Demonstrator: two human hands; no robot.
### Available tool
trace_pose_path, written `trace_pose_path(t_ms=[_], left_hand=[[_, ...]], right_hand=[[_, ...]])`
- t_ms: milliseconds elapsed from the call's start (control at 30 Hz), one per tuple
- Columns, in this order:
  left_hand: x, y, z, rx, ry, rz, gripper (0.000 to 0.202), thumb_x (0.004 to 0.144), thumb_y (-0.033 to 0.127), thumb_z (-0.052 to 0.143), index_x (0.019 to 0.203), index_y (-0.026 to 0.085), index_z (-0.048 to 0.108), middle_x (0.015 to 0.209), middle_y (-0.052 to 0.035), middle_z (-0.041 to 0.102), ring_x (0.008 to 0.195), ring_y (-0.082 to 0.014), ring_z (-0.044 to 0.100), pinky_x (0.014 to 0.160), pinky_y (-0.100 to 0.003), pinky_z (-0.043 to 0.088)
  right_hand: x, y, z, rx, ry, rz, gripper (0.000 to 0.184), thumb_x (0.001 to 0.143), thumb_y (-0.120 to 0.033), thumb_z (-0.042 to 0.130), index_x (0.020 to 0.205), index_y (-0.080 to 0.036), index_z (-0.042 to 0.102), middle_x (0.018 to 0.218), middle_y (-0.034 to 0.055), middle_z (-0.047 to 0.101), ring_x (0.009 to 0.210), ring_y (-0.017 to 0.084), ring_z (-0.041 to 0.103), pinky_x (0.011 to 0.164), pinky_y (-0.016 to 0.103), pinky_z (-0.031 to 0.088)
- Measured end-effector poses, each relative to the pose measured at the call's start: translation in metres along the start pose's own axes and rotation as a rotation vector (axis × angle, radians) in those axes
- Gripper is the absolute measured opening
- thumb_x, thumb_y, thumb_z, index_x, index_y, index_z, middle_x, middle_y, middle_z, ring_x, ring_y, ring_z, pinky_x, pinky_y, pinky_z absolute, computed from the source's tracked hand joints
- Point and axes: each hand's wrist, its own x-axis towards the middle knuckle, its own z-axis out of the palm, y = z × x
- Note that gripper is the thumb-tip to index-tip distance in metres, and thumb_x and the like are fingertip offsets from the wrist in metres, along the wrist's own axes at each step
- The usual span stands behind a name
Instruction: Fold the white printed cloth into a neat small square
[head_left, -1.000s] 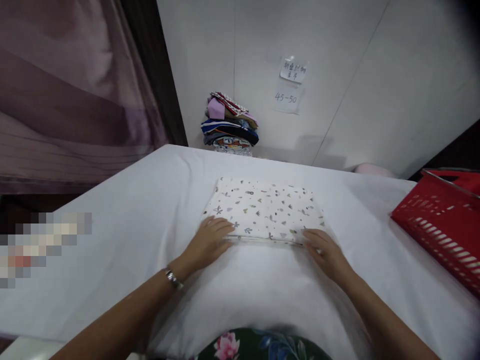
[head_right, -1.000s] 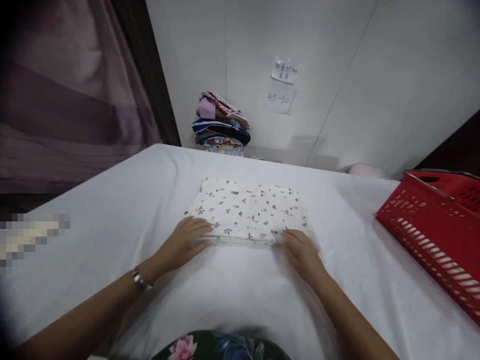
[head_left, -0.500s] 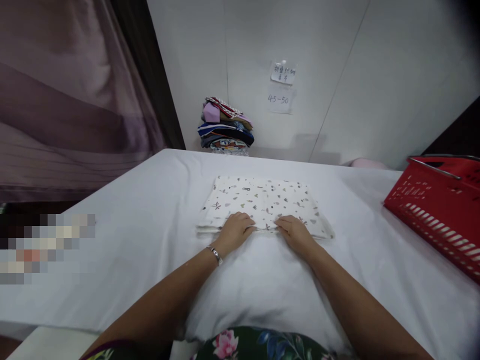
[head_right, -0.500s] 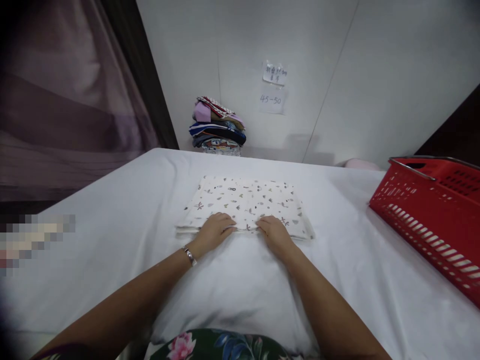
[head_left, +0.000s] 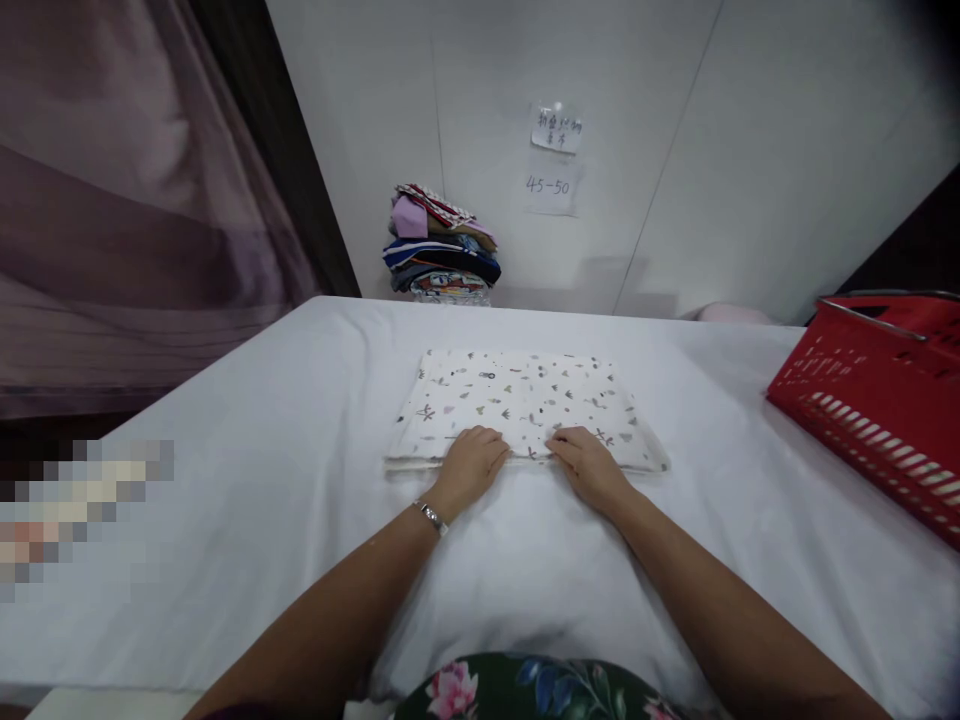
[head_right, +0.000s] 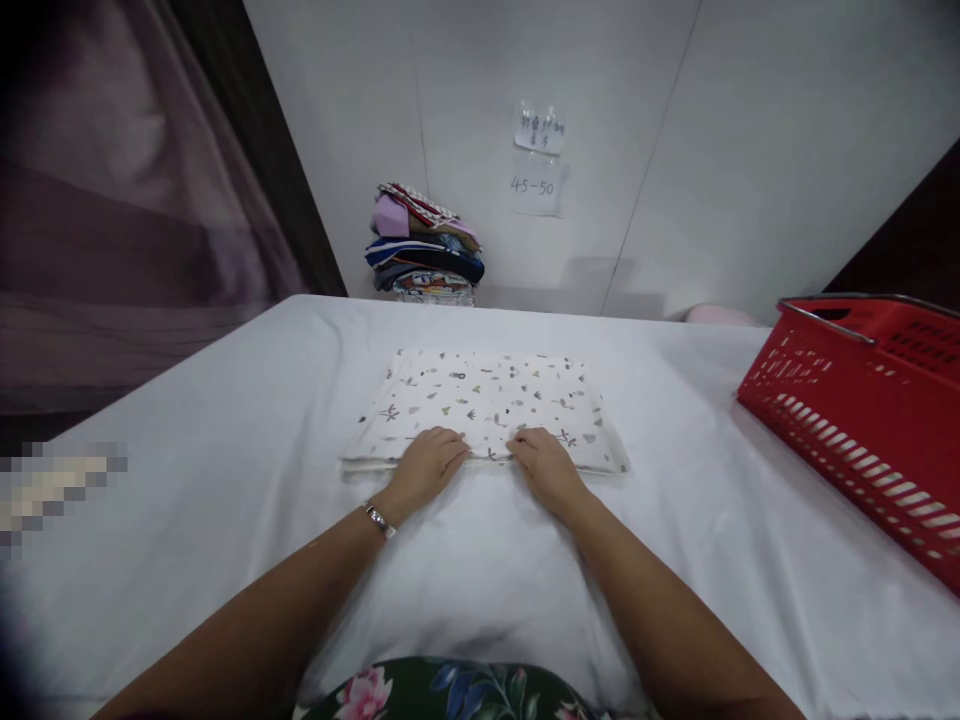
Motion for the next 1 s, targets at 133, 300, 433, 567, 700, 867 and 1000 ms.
trace_pose_path(t_ms=[133,300,433,567,700,867,1000], left_hand=[[-0.001,0.0,-0.001,-0.007,0.0,0.01,0.019,0.09,0.029,0.047,0.102,0.02,0.058,0.098,-0.005,0.061,0.093,-0.02,0.051,0.08,-0.035,0.038],[-0.002,0.005,-0.004,-0.029,-0.01,0.04,0.019,0.086,0.028,0.053,0.103,0.02,0.056,0.103,-0.0046,0.059,0.096,-0.0204,0.05,0.081,-0.035,0.038],[-0.002,0.005,-0.003,-0.03,-0.054,0.053,0.013,0.086,0.028,0.053,0.096,0.021,0.058,0.099,-0.0038,0.06,0.095,-0.0207,0.05,0.08,-0.035,0.038],[-0.001,0.0,0.001,-0.064,-0.024,0.028,0.013,0.089,0.026,0.049,0.096,0.021,0.059,0.099,-0.003,0.061,0.095,-0.0192,0.05,0.081,-0.034,0.038],[0.0,-0.003,0.005,-0.09,-0.005,0.002,0.016,0.09,0.026,0.045,0.096,0.021,0.06,0.097,-0.0023,0.062,0.094,-0.0183,0.051,0.081,-0.033,0.038],[0.002,-0.002,0.004,-0.096,-0.002,-0.015,0.019,0.092,0.027,0.043,0.092,0.021,0.061,0.092,-0.0016,0.063,0.09,-0.0175,0.052,0.08,-0.033,0.038],[-0.001,-0.001,0.004,-0.069,0.001,0.011,0.016,0.088,0.028,0.05,0.1,0.022,0.059,0.1,-0.002,0.062,0.096,-0.0183,0.052,0.082,-0.033,0.039]], right_hand=[[0.001,-0.002,-0.001,0.028,0.024,-0.027,0.035,0.088,-0.011,0.038,0.118,-0.019,0.056,0.109,0.0104,0.057,0.099,0.022,0.051,0.084,0.038,0.045],[0.002,0.0,0.003,0.046,-0.011,-0.064,0.029,0.086,-0.009,0.042,0.103,-0.02,0.063,0.102,0.0084,0.061,0.095,0.022,0.052,0.082,0.038,0.045],[0.001,0.001,0.0,0.071,-0.048,-0.063,0.033,0.083,-0.008,0.043,0.107,-0.02,0.062,0.103,0.0091,0.062,0.096,0.022,0.053,0.082,0.039,0.045],[-0.001,0.003,-0.006,0.124,-0.07,-0.11,0.038,0.08,-0.01,0.046,0.115,-0.02,0.059,0.109,0.0098,0.06,0.099,0.022,0.053,0.084,0.041,0.045],[-0.001,0.007,-0.004,0.126,-0.069,-0.109,0.036,0.082,-0.012,0.049,0.116,-0.019,0.058,0.11,0.0109,0.06,0.1,0.023,0.053,0.086,0.041,0.045],[-0.001,0.01,0.002,0.11,-0.057,-0.075,0.029,0.087,-0.016,0.046,0.113,-0.019,0.059,0.108,0.0103,0.061,0.1,0.022,0.053,0.086,0.039,0.046],[-0.002,0.011,0.003,0.12,-0.035,-0.056,0.029,0.09,-0.016,0.042,0.112,-0.018,0.061,0.107,0.0102,0.062,0.099,0.022,0.054,0.086,0.038,0.047]])
